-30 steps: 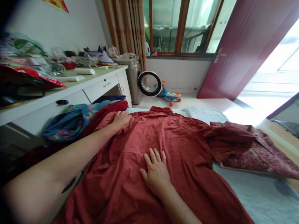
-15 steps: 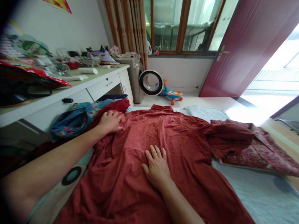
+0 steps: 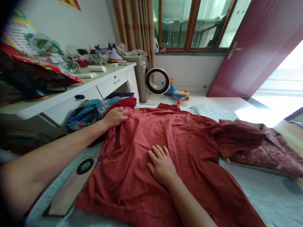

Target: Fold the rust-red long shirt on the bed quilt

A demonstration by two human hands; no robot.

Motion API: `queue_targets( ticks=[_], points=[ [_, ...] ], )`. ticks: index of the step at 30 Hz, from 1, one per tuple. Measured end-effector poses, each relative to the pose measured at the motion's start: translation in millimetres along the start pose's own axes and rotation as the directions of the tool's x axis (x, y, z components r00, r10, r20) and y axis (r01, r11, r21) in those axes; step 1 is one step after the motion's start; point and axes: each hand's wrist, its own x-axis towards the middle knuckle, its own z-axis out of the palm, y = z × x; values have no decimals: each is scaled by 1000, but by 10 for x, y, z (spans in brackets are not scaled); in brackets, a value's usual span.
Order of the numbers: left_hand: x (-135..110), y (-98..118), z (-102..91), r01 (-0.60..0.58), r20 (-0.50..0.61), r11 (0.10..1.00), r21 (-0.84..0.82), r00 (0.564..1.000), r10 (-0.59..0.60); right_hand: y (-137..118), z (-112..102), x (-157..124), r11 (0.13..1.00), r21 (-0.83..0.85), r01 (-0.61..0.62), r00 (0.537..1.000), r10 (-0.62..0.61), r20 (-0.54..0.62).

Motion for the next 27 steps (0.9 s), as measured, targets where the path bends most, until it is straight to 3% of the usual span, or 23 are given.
queue_targets(
  ticks=[3, 6, 10, 12, 15, 19, 21, 23, 26, 27],
  points=[
    [6, -13, 122, -38, 60, 999, -16, 997, 39, -7, -17, 16, 1000, 7, -18, 1000, 18, 22],
    [-42, 86, 269, 26, 85, 999, -27, 996, -23, -9, -31, 21, 1000, 5, -25, 999, 25, 32],
    [-155, 291, 158, 187, -22, 982, -31, 982, -188, -10, -35, 18, 999, 9, -33, 998, 32, 46],
    [-267, 384, -3, 350, -72, 935, -46, 933, -353, -12, -33, 17, 999, 11, -35, 998, 34, 46],
    [-512, 495, -180, 597, -26, 797, -88, 799, -601, -16, -28, 18, 999, 11, -34, 999, 33, 38],
    [-784, 590, -145, 746, 109, 650, -146, 665, -739, -21, -25, 19, 999, 5, -37, 999, 37, 35],
    [-818, 626, -99, 765, 144, 617, -187, 642, -753, -24, -25, 19, 999, 3, -39, 999, 38, 33],
    [-789, 672, -103, 709, 130, 671, -218, 702, -700, -27, -25, 18, 999, 5, -35, 999, 35, 29],
    [-688, 769, -193, 413, 67, 885, -214, 910, -409, -28, -20, 20, 1000, 8, -28, 999, 28, 24],
    [-653, 802, -223, 288, 56, 935, -207, 958, -282, -27, -19, 21, 1000, 9, -27, 999, 27, 23]
  ],
)
